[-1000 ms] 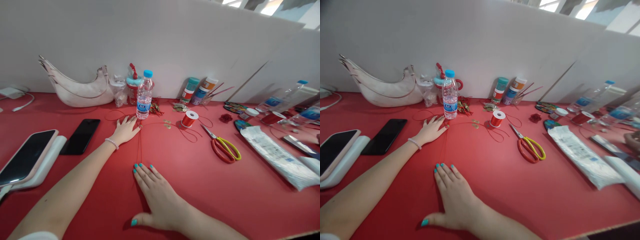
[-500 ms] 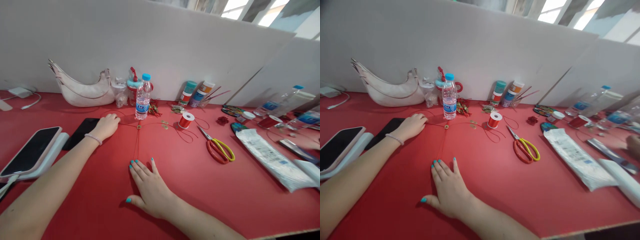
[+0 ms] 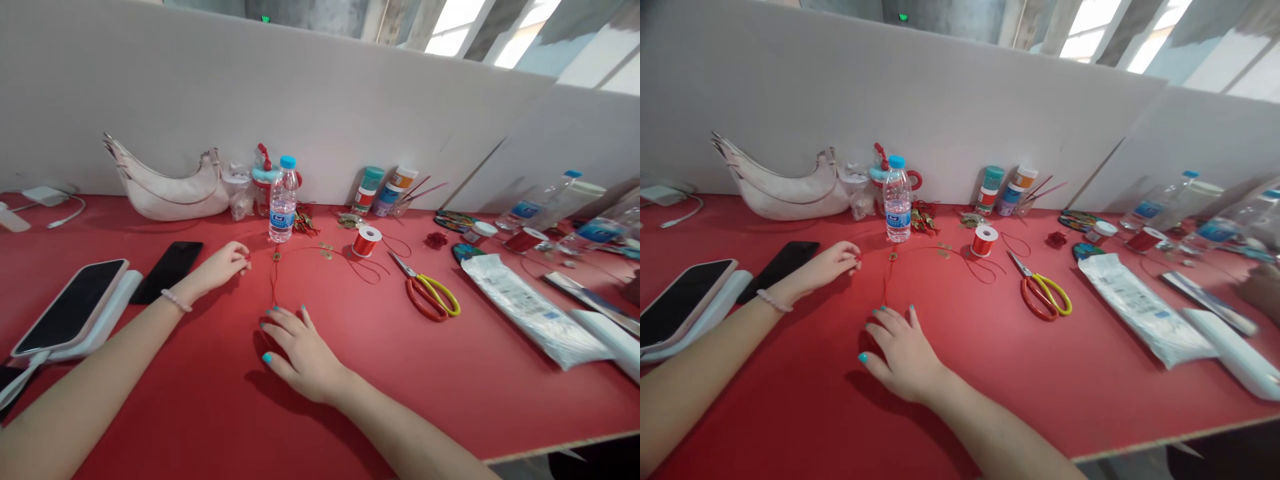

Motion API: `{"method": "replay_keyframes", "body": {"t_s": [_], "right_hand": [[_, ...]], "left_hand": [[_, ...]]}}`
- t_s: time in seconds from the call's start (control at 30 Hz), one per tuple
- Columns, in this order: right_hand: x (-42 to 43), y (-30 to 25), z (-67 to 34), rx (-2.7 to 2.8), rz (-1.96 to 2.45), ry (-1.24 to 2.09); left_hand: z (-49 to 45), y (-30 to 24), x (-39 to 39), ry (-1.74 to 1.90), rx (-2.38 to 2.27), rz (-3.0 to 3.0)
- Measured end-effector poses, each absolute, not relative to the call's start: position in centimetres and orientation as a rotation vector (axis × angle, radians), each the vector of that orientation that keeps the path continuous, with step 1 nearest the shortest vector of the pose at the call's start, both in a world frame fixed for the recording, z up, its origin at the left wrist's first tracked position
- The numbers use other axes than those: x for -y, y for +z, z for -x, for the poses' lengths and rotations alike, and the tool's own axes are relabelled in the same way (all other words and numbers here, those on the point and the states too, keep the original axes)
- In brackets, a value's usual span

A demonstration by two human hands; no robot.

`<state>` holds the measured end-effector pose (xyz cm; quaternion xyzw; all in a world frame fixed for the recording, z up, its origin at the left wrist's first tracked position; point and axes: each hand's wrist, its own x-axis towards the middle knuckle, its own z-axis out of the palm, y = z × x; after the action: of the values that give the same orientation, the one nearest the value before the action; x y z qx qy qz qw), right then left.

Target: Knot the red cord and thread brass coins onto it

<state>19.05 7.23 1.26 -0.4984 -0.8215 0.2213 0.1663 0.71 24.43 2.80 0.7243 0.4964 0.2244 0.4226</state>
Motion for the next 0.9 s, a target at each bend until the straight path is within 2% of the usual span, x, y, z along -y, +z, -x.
{"method": "replay_keyframes", "body": {"t_s": [0.1,0.3,0.67,0.9], "right_hand": [[-7.6,1.3,-19.4,2.123,1.399,0.756],[-8.8,1.3,-20.6,1.690,1.265,1.011],[-10.5,-0.3,-21.6,1.497,1.269,1.013],[-11.7,0.7,-24.7,1.378,1.280,1.000]], "left_hand": [[-3.0,4.2,-21.9,0.559,-0.873,-1.382],[-5.5,3.9,-20.0,0.507,-0.680,-1.158],[-5.2,1.0,-19.8,0.523,-0.556,-1.056],[-5.3,0.7,-20.2,0.649,-0.678,-1.103]]}}
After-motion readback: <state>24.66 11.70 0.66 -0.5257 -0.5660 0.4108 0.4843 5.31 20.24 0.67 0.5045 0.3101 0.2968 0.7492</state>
